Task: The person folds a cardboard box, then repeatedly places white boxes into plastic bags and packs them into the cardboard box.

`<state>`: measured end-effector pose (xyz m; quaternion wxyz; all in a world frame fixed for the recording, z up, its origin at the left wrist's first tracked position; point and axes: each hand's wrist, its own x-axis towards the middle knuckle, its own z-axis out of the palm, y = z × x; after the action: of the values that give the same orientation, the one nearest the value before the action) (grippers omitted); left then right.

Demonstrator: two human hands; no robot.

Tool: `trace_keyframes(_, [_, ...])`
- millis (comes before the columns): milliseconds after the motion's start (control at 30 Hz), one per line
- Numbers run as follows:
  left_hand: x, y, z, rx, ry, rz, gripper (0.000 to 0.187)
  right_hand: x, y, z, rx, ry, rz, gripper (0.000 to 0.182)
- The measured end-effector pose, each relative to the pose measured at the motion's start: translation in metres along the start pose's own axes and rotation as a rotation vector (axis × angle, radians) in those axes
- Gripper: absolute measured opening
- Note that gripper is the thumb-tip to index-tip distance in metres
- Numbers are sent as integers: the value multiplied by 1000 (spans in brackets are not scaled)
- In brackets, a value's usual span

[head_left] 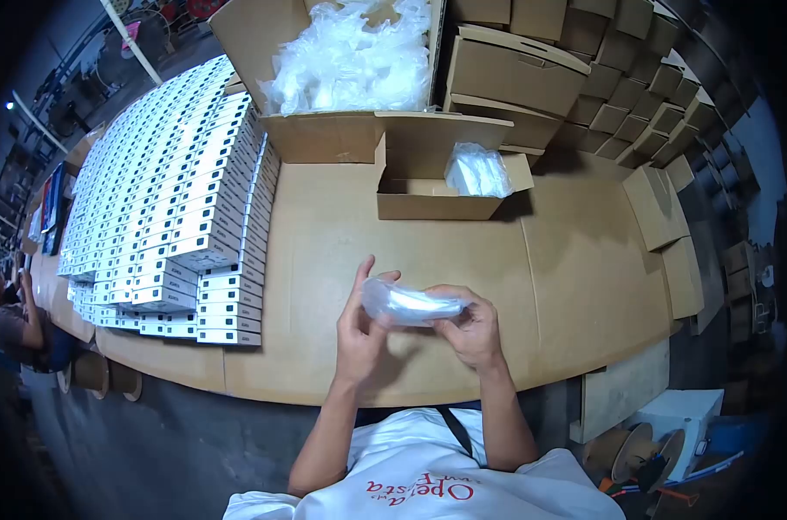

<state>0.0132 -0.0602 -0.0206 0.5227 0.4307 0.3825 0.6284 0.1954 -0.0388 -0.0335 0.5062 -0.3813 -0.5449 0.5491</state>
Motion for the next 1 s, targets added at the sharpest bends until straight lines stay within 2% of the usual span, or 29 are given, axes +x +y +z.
trace_keyframes(33, [0,6,2,95,-60,41,57,1,-1,0,-44,-31,-63,38])
trace_keyframes(67, [-2,14,7,-29,-21,-77,51,3,-5,-1,-88,-60,-125,38])
trace_keyframes(167, [-5,2,-8,97,-87,-189,35,2,-11,1,-204,-99,-194,37])
trace_keyframes(200, [-3,-3,-7,98,-79,-45,20,1,-10,1,-198,-101,-183,35])
trace_keyframes(233, [-4,-4,-8,119,-44,-99,20,1,-9,1,-191,-105,-173,33])
trace_keyframes(267, [-5,-4,-11,140,-8,-154,21,0,-11,-3,-173,-104,-115,21])
trace_keyframes(367, [-6,4,-5,161,125,-284,31,0,-9,-10,-176,-26,-139,11])
trace_keyframes(400, [-6,-1,-4,117,160,-291,32,-2,-8,-11,0,58,-32,7])
trace_keyframes(500, [-2,-1,-5,64,216,-283,35,0,-17,-17,51,139,-228,4])
trace_keyframes(600, [-1,-1,-6,107,211,-292,36,1,-33,-12,-227,-146,-232,22])
trace_keyframes(633, [-2,-2,-6,136,191,-294,37,2,-38,-8,-332,-217,-219,27])
trace_keyframes(667, [-2,-2,-6,166,172,-294,39,3,-26,-9,-436,-221,-247,40])
trace_keyframes(767, [-3,4,-8,90,182,-346,45,6,-27,-12,-490,-155,-124,39])
trace_keyframes(967, [1,-2,-19,-16,94,-303,44,6,-34,-9,-525,-137,-144,34])
trace_keyframes(1000, [1,1,-19,49,123,-253,43,6,-34,-8,-528,-125,-155,33])
